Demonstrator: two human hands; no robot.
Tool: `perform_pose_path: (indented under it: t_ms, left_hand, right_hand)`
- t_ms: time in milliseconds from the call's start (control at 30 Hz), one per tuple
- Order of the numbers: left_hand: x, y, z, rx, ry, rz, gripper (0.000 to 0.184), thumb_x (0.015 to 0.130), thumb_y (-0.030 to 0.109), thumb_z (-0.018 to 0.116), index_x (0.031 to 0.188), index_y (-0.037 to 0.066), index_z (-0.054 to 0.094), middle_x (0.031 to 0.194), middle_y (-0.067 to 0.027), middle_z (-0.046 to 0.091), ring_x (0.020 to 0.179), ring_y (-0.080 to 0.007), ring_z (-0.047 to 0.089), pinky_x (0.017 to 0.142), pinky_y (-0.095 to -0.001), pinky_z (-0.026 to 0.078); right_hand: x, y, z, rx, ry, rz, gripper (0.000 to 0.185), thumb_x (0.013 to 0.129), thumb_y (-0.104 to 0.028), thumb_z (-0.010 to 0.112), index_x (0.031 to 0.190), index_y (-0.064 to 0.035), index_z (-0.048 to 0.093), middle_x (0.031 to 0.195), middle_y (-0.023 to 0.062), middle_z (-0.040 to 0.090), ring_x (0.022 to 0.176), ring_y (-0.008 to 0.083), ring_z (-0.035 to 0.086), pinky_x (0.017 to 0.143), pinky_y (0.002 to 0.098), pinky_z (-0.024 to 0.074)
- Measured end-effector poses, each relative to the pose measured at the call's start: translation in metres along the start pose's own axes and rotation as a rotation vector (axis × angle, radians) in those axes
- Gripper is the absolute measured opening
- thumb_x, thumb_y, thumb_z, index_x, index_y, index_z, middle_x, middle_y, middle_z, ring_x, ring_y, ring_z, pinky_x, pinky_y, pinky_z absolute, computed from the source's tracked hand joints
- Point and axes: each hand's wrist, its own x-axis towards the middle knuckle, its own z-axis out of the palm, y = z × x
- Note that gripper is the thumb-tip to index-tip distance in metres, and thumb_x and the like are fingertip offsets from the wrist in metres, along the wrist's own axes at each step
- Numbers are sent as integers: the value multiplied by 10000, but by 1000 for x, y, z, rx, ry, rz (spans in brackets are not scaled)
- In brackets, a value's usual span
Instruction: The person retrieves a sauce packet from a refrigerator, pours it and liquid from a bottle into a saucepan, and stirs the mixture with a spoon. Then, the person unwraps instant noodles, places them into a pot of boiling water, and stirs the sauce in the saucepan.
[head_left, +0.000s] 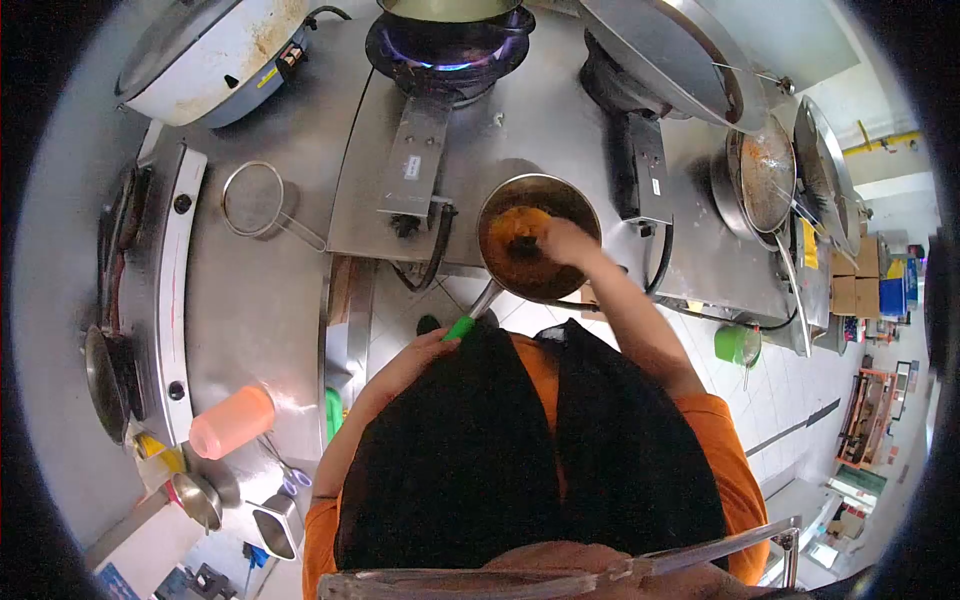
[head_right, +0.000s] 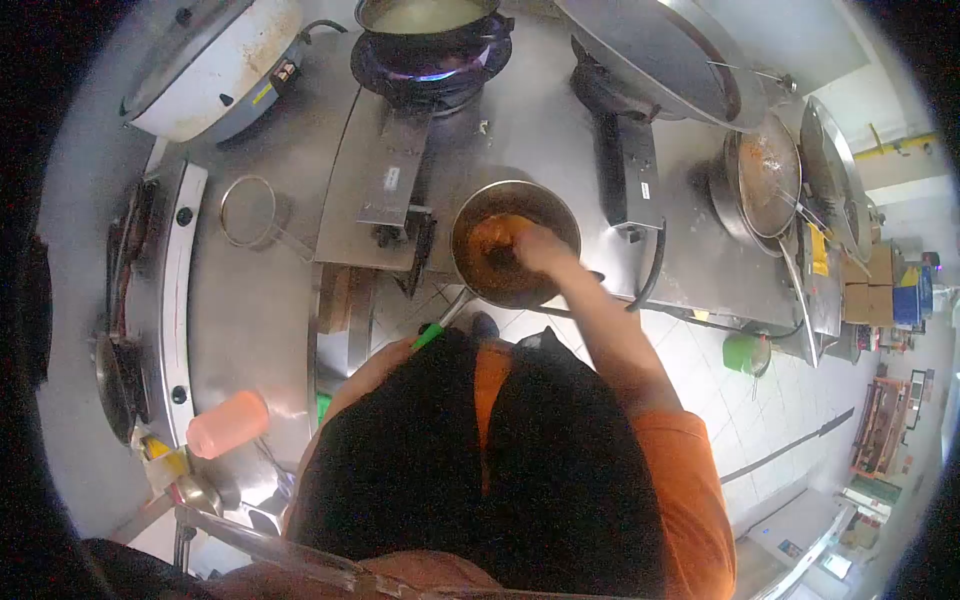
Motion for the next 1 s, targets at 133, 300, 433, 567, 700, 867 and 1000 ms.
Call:
perform_pose_path:
  t_ms: [133, 300, 433, 567, 700, 867, 1000]
  left_hand:
    - [-9, 21, 8, 2, 23, -48, 355, 836, 258, 486, 1090, 11, 507, 894, -19, 538, 802, -101, 469, 745, -216, 362]
    - [-5, 16, 1, 96, -37, 98, 329, 845, 232, 470, 1082, 6, 508, 910, -16, 538, 799, -98, 469, 740, -218, 369]
    - [-4, 15, 2, -23, -81, 56, 326, 854, 211, 454, 1100, 1, 494, 940, -16, 539, 827, -93, 470, 747, -217, 370]
    - [-2, 13, -3, 101, -62, 74, 336, 861, 203, 435, 1127, 0, 473, 971, -20, 538, 862, -87, 468, 758, -219, 367]
    - [5, 4, -11, 223, -96, 169, 329, 859, 189, 429, 1129, 5, 471, 982, -22, 536, 869, -89, 471, 765, -219, 366]
    - [7, -4, -14, -47, -88, 66, 324, 852, 185, 437, 1118, 5, 480, 996, -30, 535, 880, -107, 477, 785, -220, 359]
    - [14, -13, -14, -180, -127, 62, 332, 853, 196, 439, 1120, 4, 477, 1011, -34, 526, 901, -112, 467, 801, -224, 351]
  right_hand:
    - [19, 21, -9, -30, 123, -101, 185, 772, -172, 495, 881, -43, 571, 807, 192, 589, 757, 327, 593, 684, 403, 484]
    - [-7, -42, 13, -126, 145, 164, 256, 830, -168, 354, 960, -54, 544, 844, 197, 592, 825, 323, 588, 704, 407, 481]
    - [22, -19, 26, 16, 288, 129, 222, 802, -181, 424, 895, -39, 567, 825, 197, 591, 796, 306, 595, 692, 415, 475]
    - [47, 16, -20, 172, -95, 112, 198, 742, -173, 495, 716, -3, 593, 798, 216, 575, 804, 369, 541, 715, 424, 426]
    - [41, -6, 10, -85, 250, -146, 181, 747, -173, 488, 774, -23, 586, 775, 206, 583, 748, 321, 581, 635, 426, 457]
    - [10, -67, 23, -187, 163, 89, 220, 797, -159, 402, 913, -52, 555, 758, 160, 604, 763, 310, 603, 621, 413, 484]
    - [23, -29, 18, -43, 186, -68, 187, 785, -170, 450, 834, -33, 568, 751, 181, 590, 758, 325, 589, 648, 422, 466]
